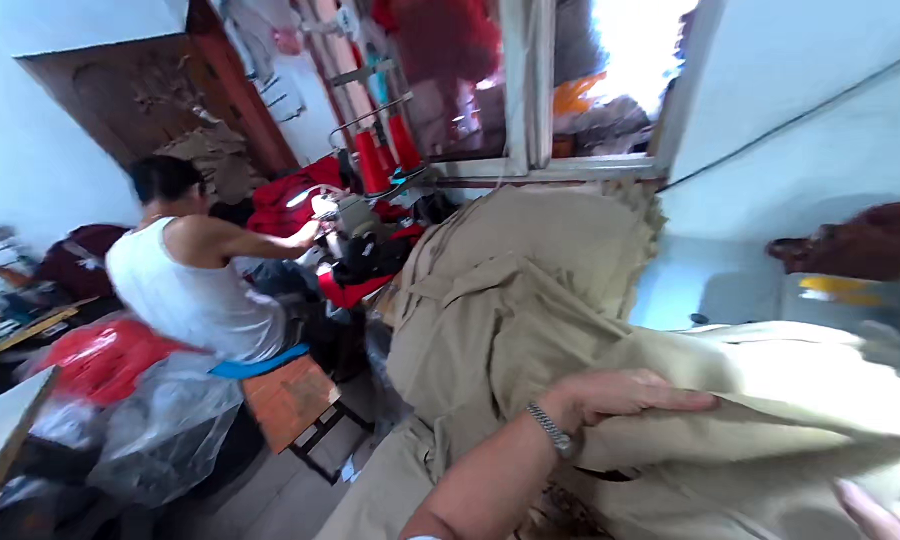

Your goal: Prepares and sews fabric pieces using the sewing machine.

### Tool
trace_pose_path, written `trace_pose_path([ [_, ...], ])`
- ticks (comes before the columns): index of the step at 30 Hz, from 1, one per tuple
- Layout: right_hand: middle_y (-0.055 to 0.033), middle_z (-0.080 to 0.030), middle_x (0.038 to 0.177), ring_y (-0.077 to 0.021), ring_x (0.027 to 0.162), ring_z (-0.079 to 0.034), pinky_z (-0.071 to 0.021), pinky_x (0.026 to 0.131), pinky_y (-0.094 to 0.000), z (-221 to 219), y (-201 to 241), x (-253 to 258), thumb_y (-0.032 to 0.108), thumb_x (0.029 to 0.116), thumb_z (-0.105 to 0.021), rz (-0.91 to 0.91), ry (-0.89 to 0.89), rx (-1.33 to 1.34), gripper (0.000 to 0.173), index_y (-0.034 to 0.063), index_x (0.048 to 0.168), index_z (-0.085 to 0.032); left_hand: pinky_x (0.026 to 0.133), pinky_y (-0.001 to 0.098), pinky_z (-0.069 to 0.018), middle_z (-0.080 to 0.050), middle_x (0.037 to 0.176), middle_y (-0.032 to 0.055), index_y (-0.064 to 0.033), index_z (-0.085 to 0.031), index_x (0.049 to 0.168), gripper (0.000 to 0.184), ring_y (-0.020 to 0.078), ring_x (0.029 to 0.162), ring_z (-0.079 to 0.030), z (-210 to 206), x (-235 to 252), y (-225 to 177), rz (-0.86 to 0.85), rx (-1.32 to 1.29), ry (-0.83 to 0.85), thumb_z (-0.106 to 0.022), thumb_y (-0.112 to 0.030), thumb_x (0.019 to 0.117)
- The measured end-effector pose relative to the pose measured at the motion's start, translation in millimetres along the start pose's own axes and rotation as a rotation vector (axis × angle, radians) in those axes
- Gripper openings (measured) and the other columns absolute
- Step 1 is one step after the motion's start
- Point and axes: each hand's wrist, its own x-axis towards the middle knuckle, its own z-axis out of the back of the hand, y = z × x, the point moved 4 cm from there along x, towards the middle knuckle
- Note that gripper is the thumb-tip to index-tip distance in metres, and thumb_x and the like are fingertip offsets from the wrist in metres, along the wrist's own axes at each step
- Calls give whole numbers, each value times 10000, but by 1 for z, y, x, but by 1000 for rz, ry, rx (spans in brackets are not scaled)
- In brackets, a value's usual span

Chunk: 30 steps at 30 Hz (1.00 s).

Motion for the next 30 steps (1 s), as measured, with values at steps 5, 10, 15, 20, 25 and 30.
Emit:
trace_pose_path([
  [5, 66, -710, 802, -35, 729, -694, -608, 692, -245, 2, -4, 9, 100, 1031, -501, 70, -194, 129, 161, 79, 981, -652, 809, 323, -526, -668, 909, 58, 5, -687, 1006, 314, 101, 838, -620, 11, 21, 7, -10, 64, -155, -506, -243, 1077],
  [10, 13, -745, 828, -62, 754, -713, -609, 731, -265, -8, -28, -28, 73, 934, -648, -13, -79, 43, 82, 41, 985, -703, 736, 290, -580, -706, 812, 12, -67, -687, 945, 316, 77, 752, -678, 33, 28, 16, 125, -20, -164, -490, -271, 1083],
  [15, 13, -760, 941, -17, 868, -716, -601, 850, -265, -5, -41, -71, -10, 938, -610, -34, -68, 12, 201, -21, 1129, -673, 810, 310, -570, -688, 867, 35, -6, -682, 1017, 315, 91, 828, -669, 15, 9, 1, -63, 128, -330, -462, -220, 1087],
  [20, 45, -735, 948, 13, 867, -687, -585, 841, -250, 16, -38, -96, -8, 960, -559, 21, -132, -10, 190, -29, 1122, -657, 730, 256, -565, -708, 814, 88, 43, -712, 927, 339, 81, 750, -670, -55, -44, -8, -599, 541, -66, -549, -227, 1052],
  [25, 73, -728, 940, 20, 870, -684, -583, 838, -246, 20, -31, -104, -26, 960, -549, 48, -138, 7, 164, -7, 1086, -653, 839, 314, -590, -756, 957, 165, 75, -721, 1058, 313, 171, 885, -742, -91, -38, 5, -614, 598, 15, -525, -168, 1059],
  [30, 62, -741, 928, 6, 840, -694, -590, 797, -233, 17, -26, -93, -29, 955, -579, 66, -183, 60, 174, 1, 1102, -667, 742, 365, -598, -759, 897, 138, 43, -732, 1120, 320, 200, 779, -739, -101, -24, -7, -563, 738, -30, -544, -206, 1051],
])
